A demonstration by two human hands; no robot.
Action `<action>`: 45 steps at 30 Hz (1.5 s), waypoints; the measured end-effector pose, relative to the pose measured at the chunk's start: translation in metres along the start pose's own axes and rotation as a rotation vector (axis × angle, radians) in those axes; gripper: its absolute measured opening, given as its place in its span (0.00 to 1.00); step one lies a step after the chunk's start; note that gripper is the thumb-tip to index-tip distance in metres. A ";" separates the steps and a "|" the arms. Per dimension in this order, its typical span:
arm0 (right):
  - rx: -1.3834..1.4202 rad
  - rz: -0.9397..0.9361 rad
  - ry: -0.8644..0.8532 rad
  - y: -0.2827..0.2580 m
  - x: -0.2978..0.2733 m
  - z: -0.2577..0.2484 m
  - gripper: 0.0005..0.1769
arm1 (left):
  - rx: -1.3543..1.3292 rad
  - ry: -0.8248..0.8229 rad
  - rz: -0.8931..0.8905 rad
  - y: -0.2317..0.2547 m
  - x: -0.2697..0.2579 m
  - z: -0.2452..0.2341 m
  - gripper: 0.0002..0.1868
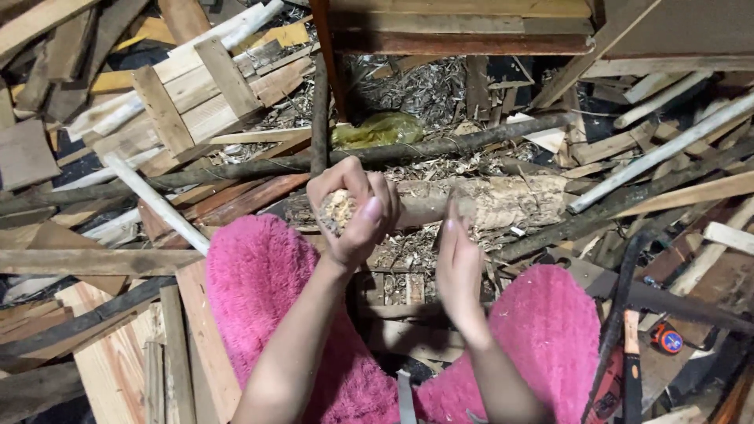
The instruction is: Whittle and smooth a wooden stick using a small hand tool
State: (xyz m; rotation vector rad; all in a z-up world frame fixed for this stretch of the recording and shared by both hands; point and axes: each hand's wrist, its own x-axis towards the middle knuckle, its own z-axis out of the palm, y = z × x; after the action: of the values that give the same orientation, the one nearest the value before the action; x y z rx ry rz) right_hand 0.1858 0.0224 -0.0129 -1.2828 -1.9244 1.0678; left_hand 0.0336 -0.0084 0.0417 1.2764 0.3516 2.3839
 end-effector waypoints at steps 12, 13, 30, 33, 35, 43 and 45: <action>-0.047 0.010 0.014 0.052 0.007 0.000 0.26 | -0.029 -0.117 -0.027 -0.024 -0.012 -0.029 0.16; 0.004 0.022 0.027 0.048 0.016 0.002 0.26 | -0.026 -0.091 -0.022 -0.020 -0.011 -0.027 0.14; 0.118 0.069 0.051 0.084 0.041 0.015 0.25 | -0.060 -0.082 -0.021 -0.019 -0.013 -0.011 0.14; 0.055 0.075 -0.027 0.078 0.016 0.013 0.26 | -0.075 -0.099 -0.001 -0.019 -0.008 -0.013 0.13; 0.036 -0.007 -0.060 0.070 -0.004 0.009 0.26 | -0.070 -0.021 0.009 -0.014 -0.003 -0.014 0.15; -0.128 0.224 0.027 0.148 0.046 0.026 0.25 | -0.046 0.007 0.038 -0.016 -0.004 -0.005 0.15; -0.208 0.308 0.005 0.120 0.039 0.022 0.26 | -0.058 0.007 0.046 -0.013 0.001 -0.003 0.17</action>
State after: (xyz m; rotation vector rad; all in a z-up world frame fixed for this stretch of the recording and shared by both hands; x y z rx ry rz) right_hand 0.2093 0.0779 -0.1259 -1.7402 -1.9144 1.0262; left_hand 0.0342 0.0036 0.0356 1.2628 0.2558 2.4193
